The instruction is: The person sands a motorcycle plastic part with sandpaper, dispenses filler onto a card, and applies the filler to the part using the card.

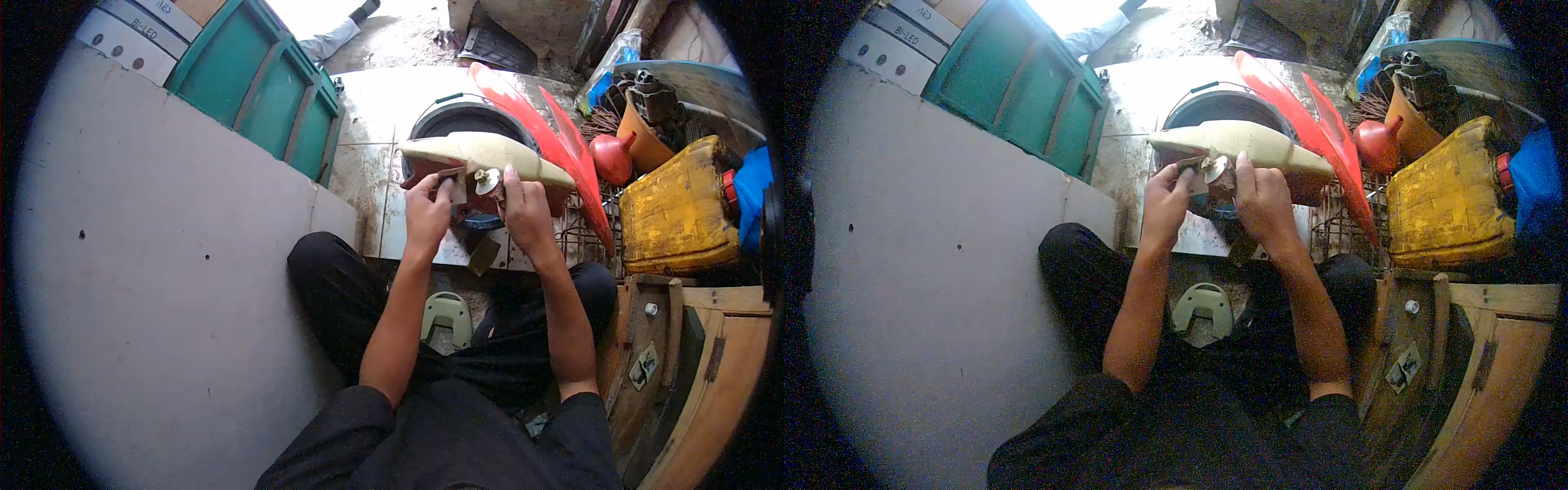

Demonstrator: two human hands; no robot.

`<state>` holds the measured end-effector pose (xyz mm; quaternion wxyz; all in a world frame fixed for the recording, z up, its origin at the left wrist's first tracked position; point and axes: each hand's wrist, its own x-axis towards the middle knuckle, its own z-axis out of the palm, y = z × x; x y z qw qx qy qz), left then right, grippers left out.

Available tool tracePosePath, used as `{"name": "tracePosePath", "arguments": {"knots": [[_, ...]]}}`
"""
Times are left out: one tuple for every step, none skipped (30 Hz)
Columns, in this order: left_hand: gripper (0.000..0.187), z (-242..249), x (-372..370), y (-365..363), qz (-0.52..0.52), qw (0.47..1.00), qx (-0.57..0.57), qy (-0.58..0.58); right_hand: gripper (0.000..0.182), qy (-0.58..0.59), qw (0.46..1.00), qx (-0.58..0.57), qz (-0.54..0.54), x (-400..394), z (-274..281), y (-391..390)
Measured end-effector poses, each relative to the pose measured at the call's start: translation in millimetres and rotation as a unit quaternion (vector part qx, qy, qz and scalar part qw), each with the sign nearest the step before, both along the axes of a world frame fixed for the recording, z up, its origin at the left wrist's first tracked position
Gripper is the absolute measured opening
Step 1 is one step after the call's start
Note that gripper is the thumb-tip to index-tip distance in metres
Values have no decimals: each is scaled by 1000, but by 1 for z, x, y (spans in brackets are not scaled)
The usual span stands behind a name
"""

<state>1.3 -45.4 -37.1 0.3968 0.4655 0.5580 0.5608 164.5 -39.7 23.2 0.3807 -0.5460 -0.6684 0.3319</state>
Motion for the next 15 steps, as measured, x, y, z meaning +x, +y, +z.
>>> {"name": "tracePosePath", "arguments": {"knots": [[19,-3,-4,-2,3,998,-21,-59,56,-14,1000,10,-4,1,-3,0],[19,-1,-8,-4,8,992,-42,-118,56,-15,1000,9,-4,1,-7,-1],[20,5,-11,-5,18,993,-34,-111,56,-52,991,126,-17,1,-8,-1],[20,5,-13,-5,20,993,-34,-111,56,-68,980,184,-21,0,-8,-1],[20,5,-15,-1,64,992,-17,-105,56,-87,966,242,-28,-1,-5,-2],[20,5,-18,3,107,989,0,-100,58,-35,993,108,-28,-1,3,-2],[21,-2,-22,9,128,989,21,-76,59,18,999,-30,-27,-2,8,-2],[21,0,-23,11,128,989,22,-76,59,18,999,-29,-27,-2,8,-2],[21,3,-24,13,157,987,13,-13,59,16,999,-31,-23,-1,7,-1],[22,6,-25,16,185,981,3,51,60,15,999,-34,-20,-1,6,-1],[21,-19,-30,27,206,975,38,72,60,15,999,-34,-20,-1,7,0],[21,-17,-28,29,206,975,38,72,60,15,999,-34,-19,-1,7,-1],[21,-15,-26,30,218,968,46,114,60,16,999,-34,-17,0,7,-1],[20,-11,-24,30,229,959,54,157,60,16,999,-34,-17,1,1,-1],[20,-7,-21,29,228,959,54,157,35,-96,984,150,-14,4,-9,-1]]}}
